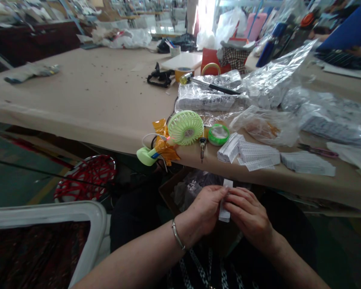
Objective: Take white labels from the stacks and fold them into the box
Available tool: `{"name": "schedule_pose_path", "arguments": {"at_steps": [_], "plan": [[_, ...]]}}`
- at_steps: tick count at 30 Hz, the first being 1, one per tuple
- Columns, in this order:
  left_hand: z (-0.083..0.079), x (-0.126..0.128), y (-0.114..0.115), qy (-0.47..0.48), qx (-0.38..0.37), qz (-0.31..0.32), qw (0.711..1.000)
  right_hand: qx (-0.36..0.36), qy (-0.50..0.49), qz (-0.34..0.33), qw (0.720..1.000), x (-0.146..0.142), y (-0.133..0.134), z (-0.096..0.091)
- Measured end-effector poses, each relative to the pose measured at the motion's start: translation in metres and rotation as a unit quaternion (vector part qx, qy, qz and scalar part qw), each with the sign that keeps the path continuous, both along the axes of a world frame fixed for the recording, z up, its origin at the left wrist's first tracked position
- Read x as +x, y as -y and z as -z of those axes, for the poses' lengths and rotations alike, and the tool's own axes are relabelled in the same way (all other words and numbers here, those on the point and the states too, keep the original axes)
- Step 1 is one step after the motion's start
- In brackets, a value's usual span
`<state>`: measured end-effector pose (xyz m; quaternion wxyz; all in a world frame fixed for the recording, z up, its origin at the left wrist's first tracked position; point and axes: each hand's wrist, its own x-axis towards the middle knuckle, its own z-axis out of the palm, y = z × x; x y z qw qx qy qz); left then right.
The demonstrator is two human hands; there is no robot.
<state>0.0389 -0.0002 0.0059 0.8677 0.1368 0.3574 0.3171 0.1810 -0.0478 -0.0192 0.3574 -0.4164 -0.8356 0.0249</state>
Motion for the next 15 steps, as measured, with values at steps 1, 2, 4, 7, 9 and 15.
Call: {"name": "schedule_pose_path", "arguments": {"at_steps": [1, 2, 4, 7, 9, 15], "plan": [[0.001, 0.000, 0.000, -0.010, 0.005, 0.002, 1.000, -0.002, -0.002, -0.002, 1.000, 0.000, 0.000, 0.000], [0.001, 0.000, 0.000, -0.022, 0.010, 0.001, 1.000, -0.006, -0.008, -0.003, 1.000, 0.000, 0.001, 0.000], [0.001, 0.000, 0.000, -0.044, 0.017, -0.002, 0.999, -0.027, -0.040, -0.001, 0.999, 0.000, 0.003, -0.001], [0.000, -0.001, 0.002, -0.074, 0.023, 0.021, 0.997, -0.087, -0.166, 0.061, 0.980, -0.001, 0.005, -0.002], [0.005, -0.002, 0.003, -0.086, 0.038, 0.041, 0.995, -0.144, -0.279, 0.159, 0.936, -0.004, 0.003, 0.000], [0.042, -0.001, -0.002, -0.074, 0.106, 0.105, 0.986, -0.378, -0.493, 0.143, 0.770, -0.017, -0.020, 0.014]]}}
